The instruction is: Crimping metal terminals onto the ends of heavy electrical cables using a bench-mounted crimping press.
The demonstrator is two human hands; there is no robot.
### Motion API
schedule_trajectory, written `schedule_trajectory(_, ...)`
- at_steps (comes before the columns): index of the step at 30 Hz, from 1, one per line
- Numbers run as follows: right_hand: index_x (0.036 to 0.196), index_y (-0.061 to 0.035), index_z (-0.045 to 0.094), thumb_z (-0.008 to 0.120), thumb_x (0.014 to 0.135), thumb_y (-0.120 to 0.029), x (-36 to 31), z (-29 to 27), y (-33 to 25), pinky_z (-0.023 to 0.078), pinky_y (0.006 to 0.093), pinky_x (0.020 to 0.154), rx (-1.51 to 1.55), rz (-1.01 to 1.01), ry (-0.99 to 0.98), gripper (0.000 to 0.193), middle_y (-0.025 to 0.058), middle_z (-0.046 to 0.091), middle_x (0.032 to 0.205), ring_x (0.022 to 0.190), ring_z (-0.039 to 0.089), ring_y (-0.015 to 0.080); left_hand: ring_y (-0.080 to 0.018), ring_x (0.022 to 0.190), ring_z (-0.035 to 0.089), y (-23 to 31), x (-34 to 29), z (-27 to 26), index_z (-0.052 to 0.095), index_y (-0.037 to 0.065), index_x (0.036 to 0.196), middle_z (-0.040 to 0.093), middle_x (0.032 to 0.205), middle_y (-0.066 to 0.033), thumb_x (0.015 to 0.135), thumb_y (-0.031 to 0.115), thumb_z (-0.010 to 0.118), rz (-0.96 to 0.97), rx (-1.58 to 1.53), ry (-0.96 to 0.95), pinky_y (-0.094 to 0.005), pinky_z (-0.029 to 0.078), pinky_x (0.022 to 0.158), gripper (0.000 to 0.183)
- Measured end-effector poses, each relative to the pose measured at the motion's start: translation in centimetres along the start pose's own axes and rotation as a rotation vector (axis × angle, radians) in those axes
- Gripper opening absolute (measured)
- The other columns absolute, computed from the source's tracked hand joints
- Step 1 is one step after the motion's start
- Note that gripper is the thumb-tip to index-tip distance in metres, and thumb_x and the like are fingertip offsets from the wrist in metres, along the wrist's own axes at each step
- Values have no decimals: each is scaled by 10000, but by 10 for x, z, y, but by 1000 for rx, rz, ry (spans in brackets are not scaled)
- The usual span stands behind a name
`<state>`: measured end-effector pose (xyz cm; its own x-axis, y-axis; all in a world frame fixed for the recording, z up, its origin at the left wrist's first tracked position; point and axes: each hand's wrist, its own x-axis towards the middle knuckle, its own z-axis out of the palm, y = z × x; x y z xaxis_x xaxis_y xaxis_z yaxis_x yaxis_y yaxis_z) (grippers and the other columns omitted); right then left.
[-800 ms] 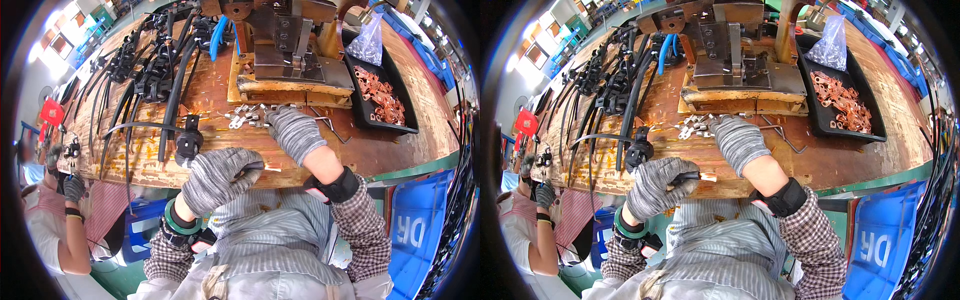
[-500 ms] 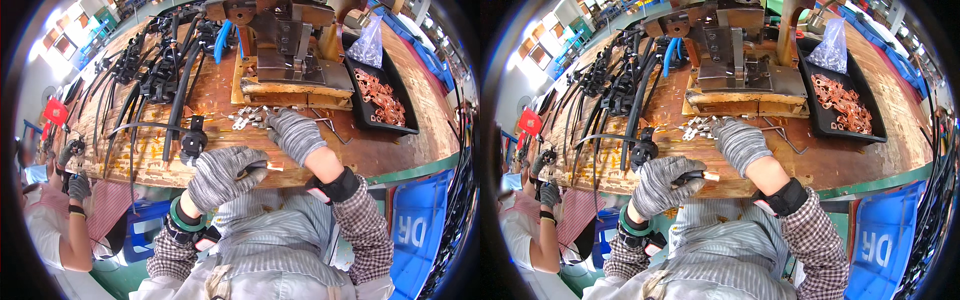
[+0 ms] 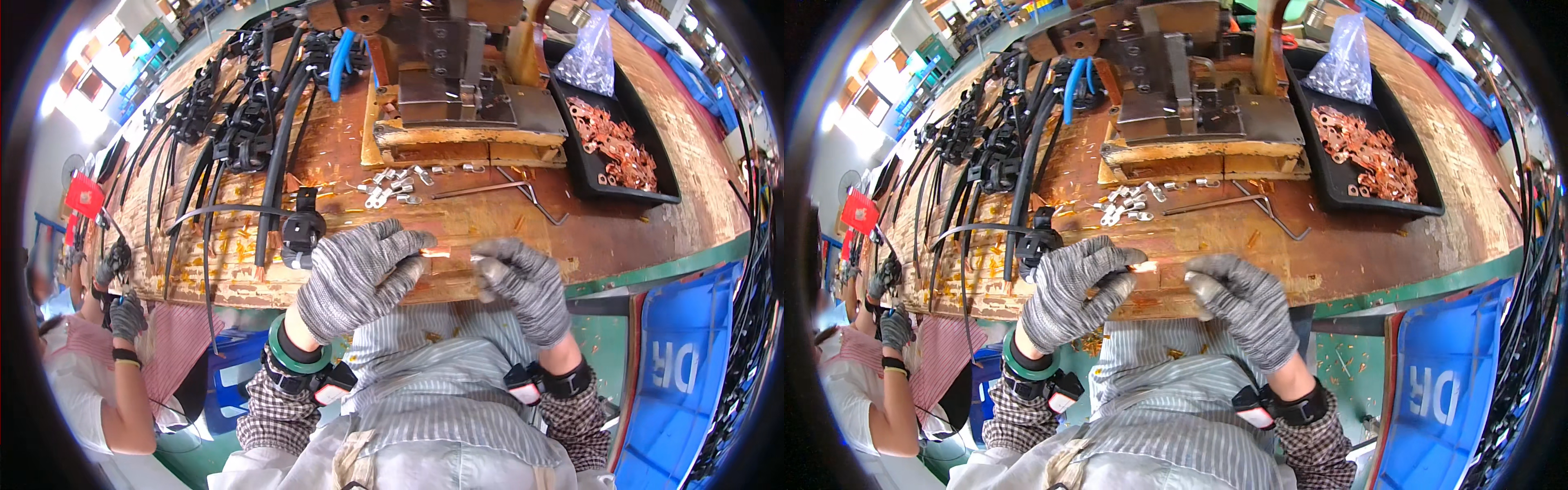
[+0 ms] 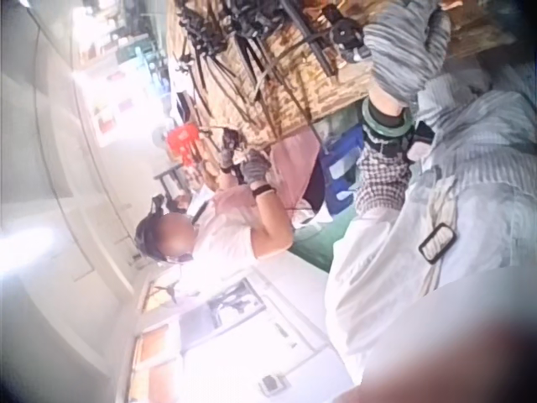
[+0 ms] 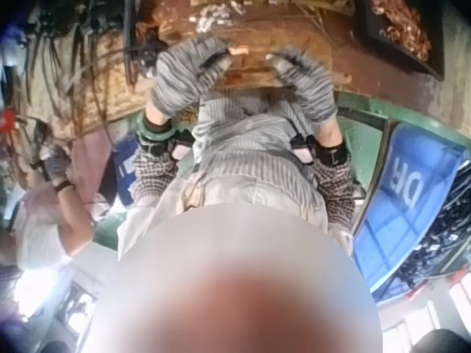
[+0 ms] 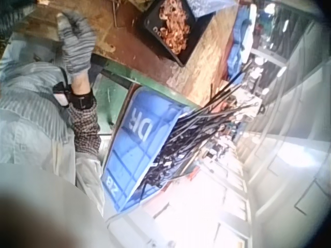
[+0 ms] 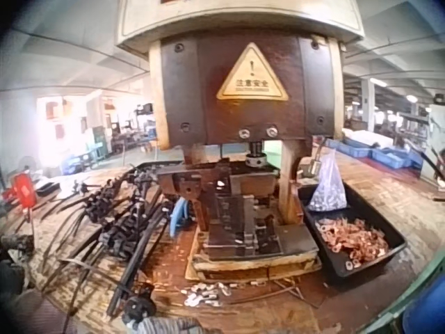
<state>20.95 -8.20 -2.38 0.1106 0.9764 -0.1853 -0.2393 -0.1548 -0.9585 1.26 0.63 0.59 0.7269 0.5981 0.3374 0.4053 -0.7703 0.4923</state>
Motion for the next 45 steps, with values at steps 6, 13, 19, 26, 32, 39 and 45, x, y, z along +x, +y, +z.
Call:
schedule_trajectory(6,1012,-5,586,590,826,-130,5,11,26,484,221,594,343,8,-26,224,30,610,795,669,572,96,-245,598,540,2,9,3,598,60,918,520,693,-79,764,114,594,61,4,-26,-322,424,528,164)
schedule_trajectory(13,1009,-11,582,604,815,-140,7,16,24,506,224,591,399,-7,-47,234,41,619,804,691,595,107,-243,632,549,2,6,5,600,65,905,523,717,-79,766,146,591,106,31,-6,-322,427,540,162)
schedule_trajectory(19,1020,-8,575,600,820,-145,6,22,24,516,228,610,470,31,-85,244,56,621,811,709,606,119,-253,661,563,1,4,4,604,93,930,549,793,-73,791,209,573,94,57,-36,-349,447,549,184)
schedule_trajectory(26,1028,-2,571,603,817,-142,6,24,27,520,236,622,513,25,-74,255,59,623,813,712,608,124,-242,661,557,1,3,8,595,124,981,531,778,-63,811,238,538,88,174,-90,-343,435,529,213)
schedule_trajectory(32,1008,2,581,614,809,-134,5,20,23,522,241,640,434,-30,-81,244,65,629,833,727,607,120,-240,655,556,5,4,6,592,125,1010,527,771,-61,817,262,517,83,197,-122,-346,431,523,248)
schedule_trajectory(39,1007,-8,593,612,799,-65,11,15,16,516,241,671,137,-119,-114,217,46,629,851,780,591,101,-246,685,572,1,3,7,577,108,1022,551,798,-64,785,230,560,74,140,-142,-341,458,549,268)
schedule_trajectory(45,1006,2,597,605,802,-62,13,15,14,516,239,672,139,-71,-136,214,56,630,841,763,596,105,-255,742,593,-3,-9,-1,543,96,1049,582,895,-100,619,139,727,14,73,150,-328,492,614,470)
